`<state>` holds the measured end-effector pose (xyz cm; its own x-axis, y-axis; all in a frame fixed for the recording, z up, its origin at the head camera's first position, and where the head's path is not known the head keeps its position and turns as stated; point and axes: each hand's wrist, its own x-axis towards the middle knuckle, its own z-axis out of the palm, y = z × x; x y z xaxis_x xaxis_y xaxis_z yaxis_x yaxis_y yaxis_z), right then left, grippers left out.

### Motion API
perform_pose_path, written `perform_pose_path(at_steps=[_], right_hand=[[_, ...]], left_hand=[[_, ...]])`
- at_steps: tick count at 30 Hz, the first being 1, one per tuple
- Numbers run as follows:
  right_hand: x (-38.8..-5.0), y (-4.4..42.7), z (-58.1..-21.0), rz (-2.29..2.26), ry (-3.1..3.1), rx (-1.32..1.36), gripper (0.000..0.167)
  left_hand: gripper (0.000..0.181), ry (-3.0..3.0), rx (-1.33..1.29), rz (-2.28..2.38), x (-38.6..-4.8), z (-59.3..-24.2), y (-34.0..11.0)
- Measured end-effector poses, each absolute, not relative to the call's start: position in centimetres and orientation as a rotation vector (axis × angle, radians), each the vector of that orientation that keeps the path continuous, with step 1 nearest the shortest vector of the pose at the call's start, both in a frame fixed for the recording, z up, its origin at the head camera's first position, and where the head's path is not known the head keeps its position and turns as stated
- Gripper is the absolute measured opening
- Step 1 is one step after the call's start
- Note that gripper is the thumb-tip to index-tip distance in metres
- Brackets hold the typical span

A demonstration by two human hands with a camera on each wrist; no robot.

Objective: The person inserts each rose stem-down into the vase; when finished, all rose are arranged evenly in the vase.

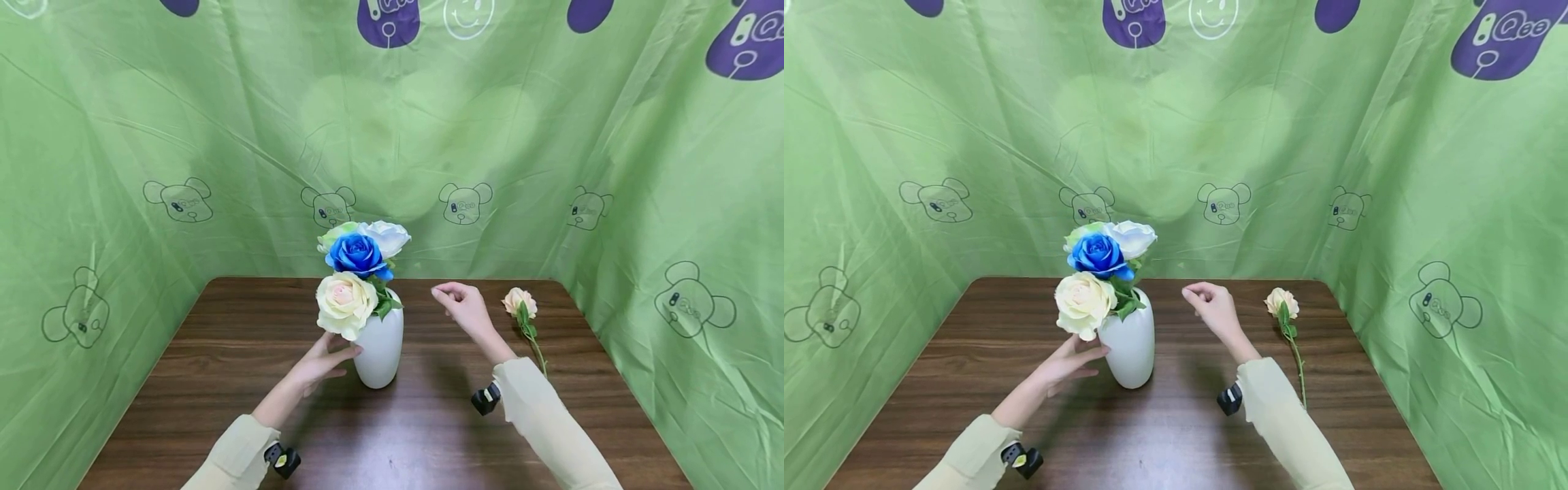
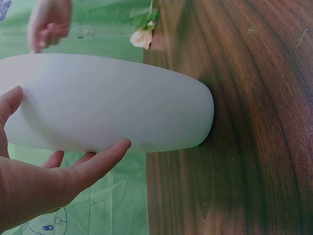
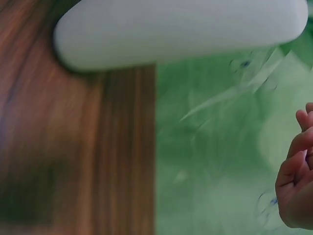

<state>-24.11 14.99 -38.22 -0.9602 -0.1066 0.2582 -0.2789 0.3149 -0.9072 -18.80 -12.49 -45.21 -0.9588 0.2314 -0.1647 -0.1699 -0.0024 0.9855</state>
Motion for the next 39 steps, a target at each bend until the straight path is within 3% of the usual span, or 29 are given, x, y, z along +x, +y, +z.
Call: perform_pose_path(at_steps=[10,21,26,28,33,39], right_hand=[[-25.8,21.6,-46.1,1.657,-2.547,0.131,0.027],[-25.2,28.2,-50.3,1.670,-2.537,-0.161,0.028],[-26.4,32.5,-55.3,1.791,-2.386,-0.218,0.034],[-26.2,33.4,-55.8,1.790,-2.348,-0.218,0.035],[-24.1,32.8,-53.0,1.637,-2.348,-0.474,0.031],[-23.6,33.5,-53.5,1.604,-2.342,-0.697,0.033]], left_hand=[[0.068,1.997,0.071,2.037,-18.7,-45.2,-12.5],[0.069,1.994,0.048,2.044,-18.7,-45.2,-12.5],[0.069,1.993,0.045,2.046,-18.7,-45.2,-12.5],[0.068,1.993,0.045,2.042,-18.7,-45.2,-12.5],[0.066,1.999,0.049,2.033,-18.9,-45.3,-12.5],[0.065,1.996,0.062,2.036,-18.8,-45.3,-12.5]])
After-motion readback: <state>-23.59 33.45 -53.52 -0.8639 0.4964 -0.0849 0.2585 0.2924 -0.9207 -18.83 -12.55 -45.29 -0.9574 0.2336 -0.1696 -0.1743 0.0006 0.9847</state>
